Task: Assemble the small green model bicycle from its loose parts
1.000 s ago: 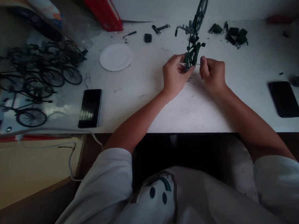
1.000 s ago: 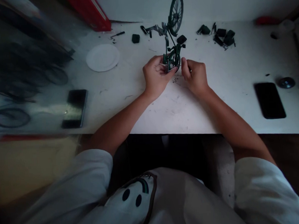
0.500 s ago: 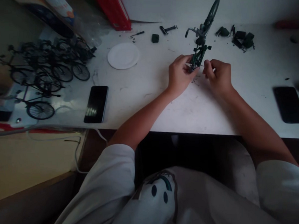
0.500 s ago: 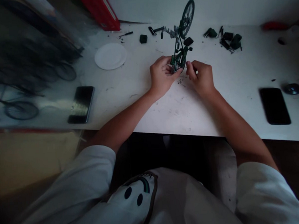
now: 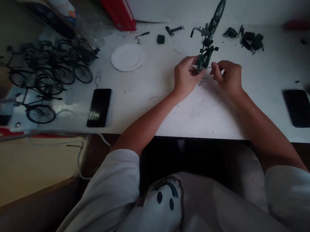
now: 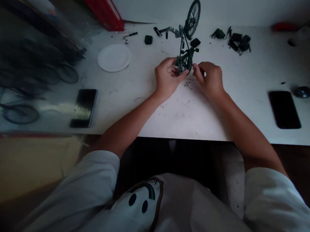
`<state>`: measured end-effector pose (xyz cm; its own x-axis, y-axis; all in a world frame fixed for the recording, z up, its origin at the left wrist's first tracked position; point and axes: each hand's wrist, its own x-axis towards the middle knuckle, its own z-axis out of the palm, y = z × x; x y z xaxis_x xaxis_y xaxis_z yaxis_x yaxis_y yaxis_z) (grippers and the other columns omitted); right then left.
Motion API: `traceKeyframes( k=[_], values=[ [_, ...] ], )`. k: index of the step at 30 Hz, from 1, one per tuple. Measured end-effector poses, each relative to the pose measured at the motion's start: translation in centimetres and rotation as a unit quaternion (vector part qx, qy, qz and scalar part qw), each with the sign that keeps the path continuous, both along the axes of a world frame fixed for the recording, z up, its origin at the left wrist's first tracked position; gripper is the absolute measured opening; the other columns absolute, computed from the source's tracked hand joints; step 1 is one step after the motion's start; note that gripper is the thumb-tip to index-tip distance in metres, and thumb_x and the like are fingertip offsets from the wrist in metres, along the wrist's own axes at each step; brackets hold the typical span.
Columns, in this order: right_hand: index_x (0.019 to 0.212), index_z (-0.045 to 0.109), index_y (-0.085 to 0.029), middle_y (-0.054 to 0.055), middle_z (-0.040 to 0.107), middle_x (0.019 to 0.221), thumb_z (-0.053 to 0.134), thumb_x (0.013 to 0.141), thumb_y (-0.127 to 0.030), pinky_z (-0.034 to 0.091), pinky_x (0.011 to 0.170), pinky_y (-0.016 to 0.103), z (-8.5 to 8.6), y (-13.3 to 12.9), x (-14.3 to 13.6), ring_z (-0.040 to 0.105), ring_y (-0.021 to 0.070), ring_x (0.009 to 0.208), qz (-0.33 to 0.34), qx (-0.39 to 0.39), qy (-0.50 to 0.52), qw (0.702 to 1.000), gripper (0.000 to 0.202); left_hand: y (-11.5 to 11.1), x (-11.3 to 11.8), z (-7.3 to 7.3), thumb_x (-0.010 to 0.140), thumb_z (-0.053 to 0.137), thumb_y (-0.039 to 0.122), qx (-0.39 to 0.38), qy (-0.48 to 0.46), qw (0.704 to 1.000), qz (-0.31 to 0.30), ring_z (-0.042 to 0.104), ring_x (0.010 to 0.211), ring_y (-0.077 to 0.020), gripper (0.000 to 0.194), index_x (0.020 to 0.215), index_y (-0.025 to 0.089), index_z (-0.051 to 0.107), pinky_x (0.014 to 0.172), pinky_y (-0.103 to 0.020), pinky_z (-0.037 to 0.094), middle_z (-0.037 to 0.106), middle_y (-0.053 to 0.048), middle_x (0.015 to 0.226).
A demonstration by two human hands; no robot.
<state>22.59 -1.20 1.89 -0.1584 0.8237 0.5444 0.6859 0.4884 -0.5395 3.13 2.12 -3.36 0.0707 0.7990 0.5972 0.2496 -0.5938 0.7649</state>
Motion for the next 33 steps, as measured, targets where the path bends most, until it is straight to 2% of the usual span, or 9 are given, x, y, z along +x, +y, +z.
traceKeyframes(
  k=[4,7,10,17,21,24,27,29,33],
  values=[
    [0.066,0.062,-0.031,0.005,0.065,0.060,0.036,0.111,-0.093,0.048,0.071,0.046,-0.1,-0.6,-0.4,0.053,0.0203,0.061,0.011,-0.076,0.065,0.995,0.081,0.1,0.9,-1.0,0.102,0.085,0.037,-0.016,-0.032,0.999,0.015,0.077,0.079,-0.0128,0.028,0.129,0.030,0.078,0.072,-0.025,0.064,0.081,-0.003,0.115],
    [0.085,0.072,-0.035,0.006,0.077,0.081,0.049,0.103,-0.098,0.050,0.075,0.049,0.1,-0.7,-0.4,0.060,0.0234,0.074,0.010,-0.060,0.072,0.996,0.070,0.2,0.8,-1.1,0.101,0.087,0.037,-0.032,-0.040,0.998,0.025,0.077,0.081,-0.0135,0.031,0.129,0.030,0.078,0.076,-0.026,0.065,0.081,-0.003,0.116],
    [0.097,0.075,-0.036,0.007,0.078,0.093,0.057,0.096,-0.101,0.050,0.072,0.050,0.5,-0.3,0.0,0.063,0.0259,0.081,0.021,-0.023,0.053,0.998,0.067,0.5,0.6,-1.2,0.104,0.083,0.037,-0.033,-0.029,0.998,0.043,0.079,0.086,-0.0158,0.031,0.133,0.030,0.076,0.083,-0.030,0.066,0.080,-0.005,0.121],
    [0.082,0.073,-0.038,0.007,0.075,0.079,0.057,0.106,-0.089,0.050,0.079,0.050,0.6,0.5,0.9,0.061,0.0249,0.078,0.049,0.027,0.013,0.998,0.058,0.6,0.2,-1.1,0.105,0.080,0.035,0.031,-0.024,0.999,0.024,0.075,0.080,-0.0139,0.029,0.132,0.032,0.074,0.077,-0.029,0.064,0.076,-0.004,0.118],
    [0.068,0.069,-0.031,0.003,0.065,0.060,0.055,0.104,-0.094,0.040,0.058,0.042,0.3,0.2,0.4,0.051,0.0194,0.055,0.059,-0.060,0.078,0.993,0.074,0.2,0.0,-0.8,0.109,0.073,0.040,0.062,0.017,0.998,-0.006,0.075,0.085,-0.0158,0.032,0.140,0.035,0.073,0.081,-0.031,0.064,0.073,-0.003,0.115],
    [0.061,0.063,-0.030,0.001,0.058,0.052,0.051,0.103,-0.099,0.038,0.056,0.041,0.0,0.0,0.1,0.047,0.0173,0.049,0.062,-0.117,0.117,0.984,0.081,0.2,0.1,-1.0,0.113,0.066,0.045,0.056,0.034,0.998,-0.021,0.076,0.092,-0.0181,0.035,0.146,0.036,0.071,0.086,-0.034,0.064,0.071,-0.004,0.117],
    [0.069,0.069,-0.031,0.004,0.070,0.064,0.046,0.106,-0.096,0.045,0.062,0.043,0.1,0.0,0.2,0.058,0.0200,0.059,0.059,-0.071,0.078,0.993,0.078,0.2,0.2,-1.1,0.112,0.066,0.045,0.046,0.029,0.998,-0.017,0.075,0.092,-0.0180,0.035,0.146,0.035,0.071,0.087,-0.033,0.065,0.072,-0.005,0.117],
    [0.082,0.075,-0.033,0.007,0.079,0.081,0.054,0.102,-0.096,0.047,0.064,0.045,0.3,0.0,0.4,0.064,0.0231,0.070,0.053,-0.033,0.054,0.997,0.069,0.3,0.3,-1.0,0.111,0.068,0.046,0.034,0.023,0.999,-0.007,0.075,0.092,-0.0183,0.036,0.144,0.033,0.072,0.088,-0.034,0.065,0.072,-0.006,0.117],
    [0.088,0.075,-0.041,0.009,0.080,0.088,0.062,0.099,-0.093,0.048,0.063,0.049,0.7,-0.1,0.8,0.064,0.0263,0.077,0.025,0.006,0.041,0.999,0.055,0.6,0.3,-0.9,0.109,0.073,0.049,0.017,0.000,1.000,0.007,0.075,0.090,-0.0183,0.034,0.140,0.034,0.073,0.086,-0.034,0.065,0.073,-0.006,0.118]
  ],
)
